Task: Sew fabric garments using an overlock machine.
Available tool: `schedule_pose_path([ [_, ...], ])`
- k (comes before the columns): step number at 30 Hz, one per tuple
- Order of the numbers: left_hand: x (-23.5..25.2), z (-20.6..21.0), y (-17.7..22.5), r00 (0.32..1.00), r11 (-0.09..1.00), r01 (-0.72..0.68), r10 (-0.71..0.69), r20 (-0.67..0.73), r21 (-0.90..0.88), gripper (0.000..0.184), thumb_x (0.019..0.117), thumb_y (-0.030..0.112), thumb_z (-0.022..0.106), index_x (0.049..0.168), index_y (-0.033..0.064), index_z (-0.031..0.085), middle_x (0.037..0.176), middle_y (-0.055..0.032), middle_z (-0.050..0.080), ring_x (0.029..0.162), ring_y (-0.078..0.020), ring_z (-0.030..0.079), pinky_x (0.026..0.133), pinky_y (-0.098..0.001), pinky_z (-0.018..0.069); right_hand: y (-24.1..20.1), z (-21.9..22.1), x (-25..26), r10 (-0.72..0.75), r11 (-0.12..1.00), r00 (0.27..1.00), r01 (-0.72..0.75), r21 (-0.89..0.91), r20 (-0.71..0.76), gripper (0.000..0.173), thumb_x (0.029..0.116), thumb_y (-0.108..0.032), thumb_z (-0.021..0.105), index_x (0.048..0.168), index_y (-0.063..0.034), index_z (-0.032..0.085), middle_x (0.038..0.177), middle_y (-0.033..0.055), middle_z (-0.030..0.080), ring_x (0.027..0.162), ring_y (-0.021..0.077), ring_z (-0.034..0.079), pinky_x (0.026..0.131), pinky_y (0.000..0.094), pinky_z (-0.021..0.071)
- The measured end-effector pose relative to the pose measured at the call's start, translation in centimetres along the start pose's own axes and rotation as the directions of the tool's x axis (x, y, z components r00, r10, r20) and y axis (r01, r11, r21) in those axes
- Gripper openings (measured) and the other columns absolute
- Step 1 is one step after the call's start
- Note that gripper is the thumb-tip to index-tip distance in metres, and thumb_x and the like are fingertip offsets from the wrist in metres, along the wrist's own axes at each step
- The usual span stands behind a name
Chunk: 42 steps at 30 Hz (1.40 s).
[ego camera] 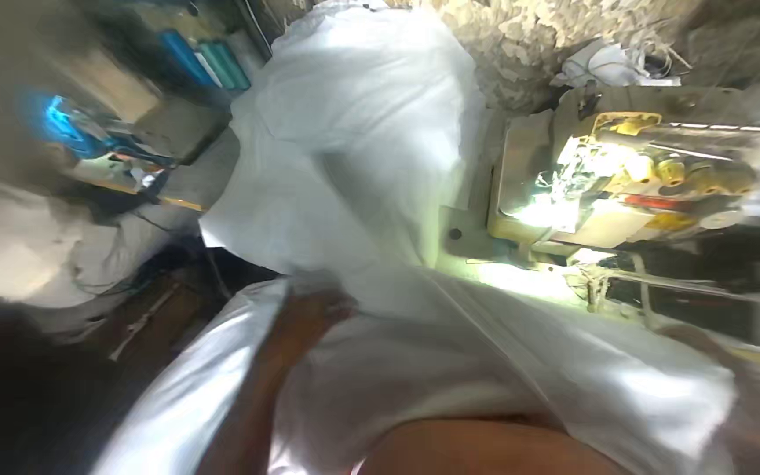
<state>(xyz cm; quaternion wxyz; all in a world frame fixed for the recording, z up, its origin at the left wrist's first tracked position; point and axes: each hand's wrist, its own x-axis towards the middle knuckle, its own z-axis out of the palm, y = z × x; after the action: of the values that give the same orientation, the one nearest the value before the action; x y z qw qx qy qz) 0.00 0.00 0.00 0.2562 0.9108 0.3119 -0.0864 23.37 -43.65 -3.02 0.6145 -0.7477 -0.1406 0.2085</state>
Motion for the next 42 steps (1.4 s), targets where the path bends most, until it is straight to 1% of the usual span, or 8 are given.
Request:
schedule_pose_path([
  [6, 8.1, 9.6, 0.4, 0.864, 0.900, -0.434, 0.430, -0.263, 0.045, 0.031, 0.1027, 0.015, 0.059, 0.128, 0.0007, 0.069, 0.144, -0.0229, 0.058, 0.141, -0.0447, 0.046, 0.119, -0.0619, 0.0294, 10.3, -1.1, -5.5, 0.497, 0.841, 0.844, -0.526, -0.128, -0.202, 0.031, 0.1090, -0.016, 0.040, 0.126, 0.0058, 0.055, 0.099, 0.0051, 0.063, 0.083, 0.0033, 0.060, 0.078, 0.0252, 0.0531],
  [13, 14.3, 7.0, 5.0, 0.905, 0.930, -0.335, 0.362, -0.222, 0.151, 0.050, 0.0974, 0.026, 0.070, 0.141, 0.0034, 0.060, 0.149, -0.0247, 0.051, 0.129, -0.0494, 0.053, 0.100, -0.0651, 0.0437, 12.4, -2.9, -7.4, 0.387, 0.922, 0.903, -0.373, 0.105, -0.185, 0.022, 0.0951, 0.009, 0.042, 0.098, -0.0010, 0.062, 0.081, -0.0060, 0.069, 0.075, -0.0026, 0.064, 0.075, 0.0181, 0.0561],
  [16, 15.1, 7.0, 6.1, 0.913, 0.928, -0.351, 0.369, -0.173, 0.125, 0.041, 0.0961, 0.023, 0.072, 0.132, 0.0026, 0.067, 0.124, -0.0264, 0.065, 0.119, -0.0479, 0.059, 0.092, -0.0615, 0.0482, 10.0, -0.5, -7.5, 0.502, 0.863, 0.818, -0.451, 0.227, -0.281, 0.028, 0.1084, -0.005, 0.025, 0.114, 0.0009, 0.052, 0.087, -0.0001, 0.064, 0.077, 0.0005, 0.063, 0.076, 0.0200, 0.0561],
  [20, 14.1, 8.3, 5.4, 0.875, 0.910, -0.413, 0.399, -0.273, 0.005, 0.015, 0.0927, 0.004, 0.069, 0.105, -0.0008, 0.075, 0.110, -0.0247, 0.068, 0.112, -0.0444, 0.062, 0.088, -0.0579, 0.0515, 18.4, -1.8, -6.4, 0.641, 0.534, 0.699, -0.703, -0.469, -0.317, 0.037, 0.1070, -0.016, 0.053, 0.130, 0.0125, 0.057, 0.114, 0.0267, 0.066, 0.098, 0.0297, 0.065, 0.089, 0.0456, 0.0509],
  [23, 12.2, 8.9, 3.9, 0.766, 0.862, -0.507, 0.461, -0.449, 0.020, 0.012, 0.0936, 0.008, 0.069, 0.098, -0.0017, 0.075, 0.130, -0.0257, 0.063, 0.126, -0.0467, 0.056, 0.106, -0.0609, 0.0422, 17.0, -0.9, -2.9, 0.580, 0.351, 0.744, -0.595, -0.723, -0.332, 0.051, 0.1063, -0.038, 0.054, 0.138, 0.0013, 0.058, 0.126, 0.0354, 0.062, 0.120, 0.0551, 0.058, 0.098, 0.0754, 0.0392],
  [28, 7.9, 10.5, -0.5, 0.785, 0.867, -0.498, 0.462, -0.413, 0.024, 0.013, 0.0925, 0.007, 0.068, 0.093, -0.0045, 0.073, 0.132, -0.0213, 0.066, 0.128, -0.0429, 0.058, 0.111, -0.0655, 0.0361, 8.3, 4.3, 1.6, 0.120, 0.675, 0.993, -0.085, -0.733, -0.004, 0.035, 0.1063, -0.025, 0.054, 0.120, 0.0039, 0.068, 0.106, 0.0281, 0.071, 0.097, 0.0477, 0.069, 0.084, 0.0698, 0.0504],
  [31, 7.6, 11.3, -2.2, 0.836, 0.857, -0.502, 0.446, -0.319, -0.120, 0.006, 0.0884, -0.002, 0.069, 0.088, -0.0074, 0.071, 0.147, -0.0237, 0.055, 0.147, -0.0458, 0.038, 0.118, -0.0743, 0.0105, 4.3, 11.1, 5.6, -0.141, 0.748, 0.952, 0.282, -0.600, 0.272, 0.026, 0.1030, -0.017, 0.059, 0.112, 0.0049, 0.072, 0.103, 0.0227, 0.072, 0.093, 0.0369, 0.071, 0.085, 0.0579, 0.0548],
  [42, 8.4, 10.9, 0.7, 0.841, 0.855, -0.499, 0.440, -0.313, -0.139, 0.014, 0.0930, 0.007, 0.070, 0.102, -0.0036, 0.074, 0.136, -0.0207, 0.065, 0.143, -0.0458, 0.044, 0.120, -0.0705, 0.0129, -0.3, 28.3, 17.3, -0.208, 0.708, 0.779, 0.537, -0.458, 0.591, 0.058, 0.0927, -0.022, 0.076, 0.144, -0.0060, 0.056, 0.143, 0.0217, 0.055, 0.111, 0.0411, 0.065, 0.086, 0.0590, 0.0538],
])
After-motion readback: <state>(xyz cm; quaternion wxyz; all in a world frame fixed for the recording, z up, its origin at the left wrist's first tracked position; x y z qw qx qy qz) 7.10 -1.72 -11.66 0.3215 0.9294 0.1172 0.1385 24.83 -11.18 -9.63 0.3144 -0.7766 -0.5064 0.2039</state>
